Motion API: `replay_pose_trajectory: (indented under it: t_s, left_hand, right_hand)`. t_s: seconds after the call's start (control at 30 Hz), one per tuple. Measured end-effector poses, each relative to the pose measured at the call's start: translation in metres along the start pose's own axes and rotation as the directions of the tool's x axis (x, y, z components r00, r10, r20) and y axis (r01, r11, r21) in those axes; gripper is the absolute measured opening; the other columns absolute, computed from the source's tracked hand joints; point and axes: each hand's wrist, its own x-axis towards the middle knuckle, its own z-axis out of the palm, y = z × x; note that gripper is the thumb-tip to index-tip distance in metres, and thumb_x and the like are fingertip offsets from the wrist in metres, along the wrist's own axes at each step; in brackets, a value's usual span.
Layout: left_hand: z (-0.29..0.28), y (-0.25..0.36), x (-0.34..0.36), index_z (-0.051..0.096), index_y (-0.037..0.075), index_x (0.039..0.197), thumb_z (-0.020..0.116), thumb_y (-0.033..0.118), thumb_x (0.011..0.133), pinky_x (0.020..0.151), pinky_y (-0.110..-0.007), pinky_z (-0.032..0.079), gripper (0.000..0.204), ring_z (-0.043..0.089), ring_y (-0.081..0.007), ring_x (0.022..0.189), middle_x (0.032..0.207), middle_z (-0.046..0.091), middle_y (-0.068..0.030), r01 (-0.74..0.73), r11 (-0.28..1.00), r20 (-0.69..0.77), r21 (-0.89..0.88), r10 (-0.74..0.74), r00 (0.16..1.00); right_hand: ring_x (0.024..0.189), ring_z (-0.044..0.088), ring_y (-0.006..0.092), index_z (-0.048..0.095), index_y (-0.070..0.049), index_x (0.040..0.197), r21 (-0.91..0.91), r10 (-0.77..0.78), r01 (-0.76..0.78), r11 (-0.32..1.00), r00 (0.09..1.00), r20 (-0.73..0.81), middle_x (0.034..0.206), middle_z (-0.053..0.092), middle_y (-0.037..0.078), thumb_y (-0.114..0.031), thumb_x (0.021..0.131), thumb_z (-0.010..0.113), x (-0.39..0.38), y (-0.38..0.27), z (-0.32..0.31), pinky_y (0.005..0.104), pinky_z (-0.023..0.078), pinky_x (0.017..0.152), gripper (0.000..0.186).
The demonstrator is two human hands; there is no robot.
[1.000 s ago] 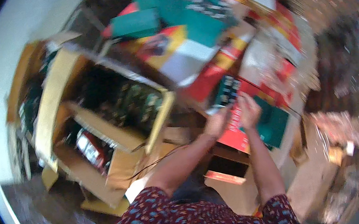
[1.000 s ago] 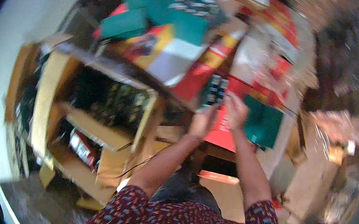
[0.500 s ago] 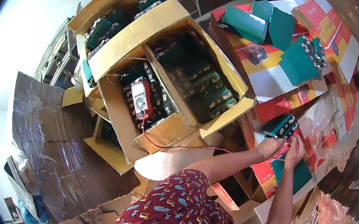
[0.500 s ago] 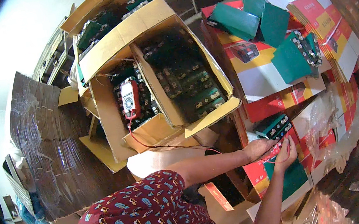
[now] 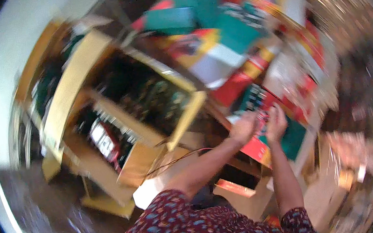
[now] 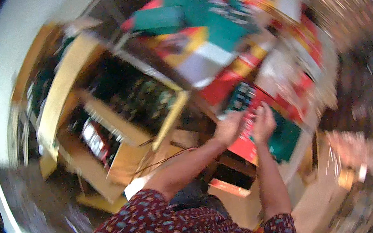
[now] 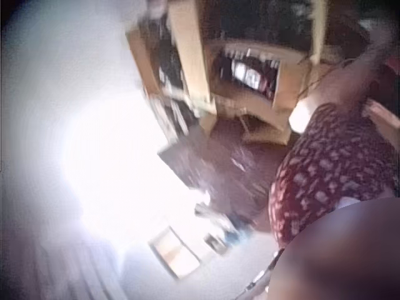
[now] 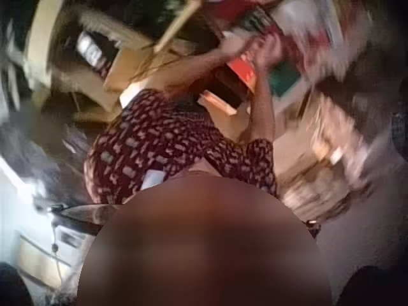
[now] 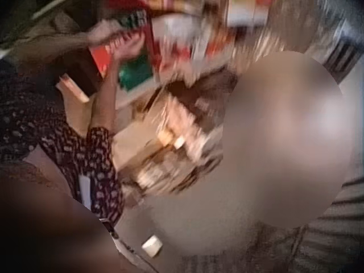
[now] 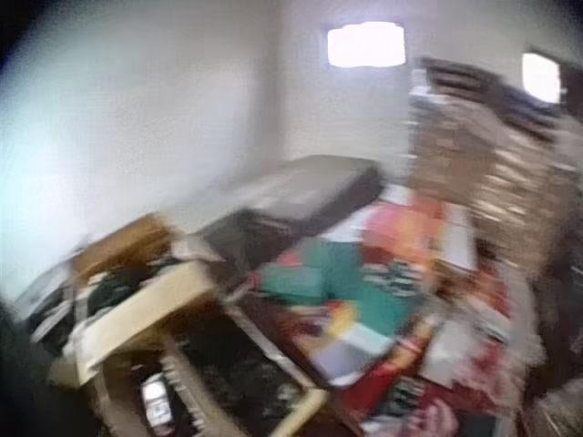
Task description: The person uses a multimeter to test small green electronic modules taken from cardboard boxes. They connect the multimeter probes to terminals on each module, observe the display, then place the tested modules into a separate box on a hand truck. The process repeats for multiple units.
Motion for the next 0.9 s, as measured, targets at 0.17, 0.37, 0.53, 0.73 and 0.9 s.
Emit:
replay_pose_trajectory:
  t_s: [0.17, 0.37, 0.53, 0.73, 0.9]
  left_hand:
    - [-0.014, 0.033, -0.038, 0.059, 0.011, 0.136, 0.067, 0.009, 0.089, 0.085, -0.046, 0.056, 0.048, 0.066, -0.0387, 0.105, 0.11, 0.068, -0.0136, -0.381, 0.92, 0.155, -0.091, 0.391, 0.907]
    - [-0.02, 0.019, -0.016, 0.048, 0.01, 0.148, 0.072, 0.012, 0.086, 0.096, -0.05, 0.053, 0.067, 0.063, -0.0419, 0.115, 0.131, 0.063, -0.0218, -0.102, 0.983, 0.056, 0.155, 0.094, 0.994]
    - [-0.003, -0.003, 0.101, 0.024, 0.002, 0.158, 0.089, 0.055, 0.067, 0.112, -0.057, 0.041, 0.124, 0.05, -0.047, 0.136, 0.147, 0.052, -0.0271, 0.432, 0.899, -0.005, 0.079, -0.433, 0.902]
    - [0.023, -0.028, 0.134, 0.009, 0.004, 0.16, 0.092, 0.053, 0.06, 0.106, -0.052, 0.05, 0.139, 0.063, -0.04, 0.124, 0.138, 0.061, -0.0241, 0.461, 0.811, 0.033, 0.36, -0.505, 0.862]
    - [0.011, -0.113, 0.164, 0.064, -0.005, 0.127, 0.09, 0.043, 0.06, 0.094, -0.043, 0.056, 0.087, 0.072, -0.0314, 0.107, 0.116, 0.073, -0.0176, 0.523, 0.811, 0.114, 0.264, -0.565, 0.817]
  right_hand:
    - [0.067, 0.057, 0.0111, 0.067, -0.019, 0.089, 0.726, 0.739, -0.618, 0.302, 0.632, 0.231, 0.075, 0.058, -0.005, -0.045, 0.102, 0.065, -0.097, 0.012, -0.022, 0.0284, 0.047, 0.059, 0.029]
    - [0.067, 0.061, 0.0154, 0.066, -0.015, 0.102, 0.844, 0.84, -0.525, -0.108, 0.406, 0.36, 0.075, 0.063, 0.0, -0.042, 0.103, 0.063, -0.148, -0.002, -0.073, 0.0289, 0.048, 0.054, 0.027]
    - [0.048, 0.039, 0.0083, 0.065, -0.011, 0.108, 0.744, 0.777, -0.667, -0.038, 0.449, 0.442, 0.067, 0.053, 0.0, -0.045, 0.103, 0.064, -0.206, 0.048, -0.091, 0.0225, 0.028, 0.043, 0.034]
    - [0.052, 0.047, 0.0086, 0.066, -0.006, 0.109, 0.591, 0.837, -0.79, 0.163, 0.428, 0.341, 0.075, 0.062, 0.005, -0.041, 0.103, 0.064, -0.306, 0.068, -0.101, 0.0248, 0.036, 0.046, 0.035]
    - [0.072, 0.069, 0.0238, 0.067, -0.002, 0.109, 0.083, 0.681, -0.726, 0.683, 0.674, 0.285, 0.084, 0.071, 0.013, -0.046, 0.098, 0.068, -0.391, 0.107, -0.126, 0.0363, 0.055, 0.068, 0.045]
